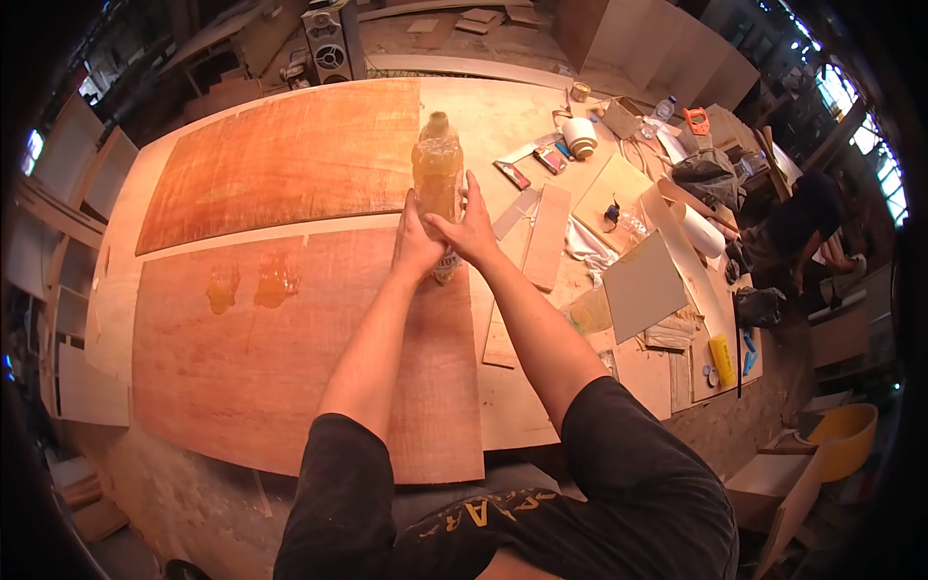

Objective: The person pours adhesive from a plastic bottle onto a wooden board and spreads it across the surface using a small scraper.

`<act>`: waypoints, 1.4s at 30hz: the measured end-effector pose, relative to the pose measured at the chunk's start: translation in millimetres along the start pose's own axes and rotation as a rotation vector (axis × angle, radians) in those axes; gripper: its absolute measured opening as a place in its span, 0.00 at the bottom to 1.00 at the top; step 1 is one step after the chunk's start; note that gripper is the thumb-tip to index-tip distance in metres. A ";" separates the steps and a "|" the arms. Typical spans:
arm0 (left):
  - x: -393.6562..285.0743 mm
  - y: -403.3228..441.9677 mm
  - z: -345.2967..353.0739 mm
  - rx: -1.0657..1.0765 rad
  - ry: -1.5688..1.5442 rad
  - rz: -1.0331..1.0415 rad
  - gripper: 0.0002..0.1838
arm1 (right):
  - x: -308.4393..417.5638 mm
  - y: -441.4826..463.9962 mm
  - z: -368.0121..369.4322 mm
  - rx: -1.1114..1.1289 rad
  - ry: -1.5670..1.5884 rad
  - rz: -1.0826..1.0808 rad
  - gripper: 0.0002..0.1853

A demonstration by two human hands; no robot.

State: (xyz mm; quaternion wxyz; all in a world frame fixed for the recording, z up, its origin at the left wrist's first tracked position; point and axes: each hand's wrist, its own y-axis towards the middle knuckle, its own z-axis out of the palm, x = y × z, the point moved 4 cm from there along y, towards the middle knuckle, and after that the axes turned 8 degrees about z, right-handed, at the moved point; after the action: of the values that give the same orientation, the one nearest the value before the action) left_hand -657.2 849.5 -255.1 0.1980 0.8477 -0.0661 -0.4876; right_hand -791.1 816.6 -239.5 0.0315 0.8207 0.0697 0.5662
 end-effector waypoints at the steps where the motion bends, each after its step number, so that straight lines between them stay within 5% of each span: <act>1: -3.0 -0.4 -0.9 0.006 -0.012 0.008 0.56 | -0.5 0.0 -0.4 0.010 0.003 0.016 0.66; 13: -1.7 -6.3 2.7 -0.047 -0.008 0.044 0.57 | -8.3 -4.2 -2.9 -0.015 0.007 0.030 0.67; 22: -1.3 -9.6 11.8 -0.059 -0.116 0.073 0.51 | 4.7 -14.1 -11.0 0.074 0.155 0.093 0.55; 42: -3.1 -7.4 7.7 -0.076 -0.062 -0.005 0.52 | 0.7 1.0 -7.6 0.088 0.094 -0.025 0.59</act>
State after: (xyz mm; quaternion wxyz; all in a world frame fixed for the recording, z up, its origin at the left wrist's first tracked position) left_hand -666.0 855.1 -259.1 0.2266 0.8243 -0.0512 -0.5163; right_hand -797.9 815.5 -236.0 -0.0009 0.7929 0.1061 0.6000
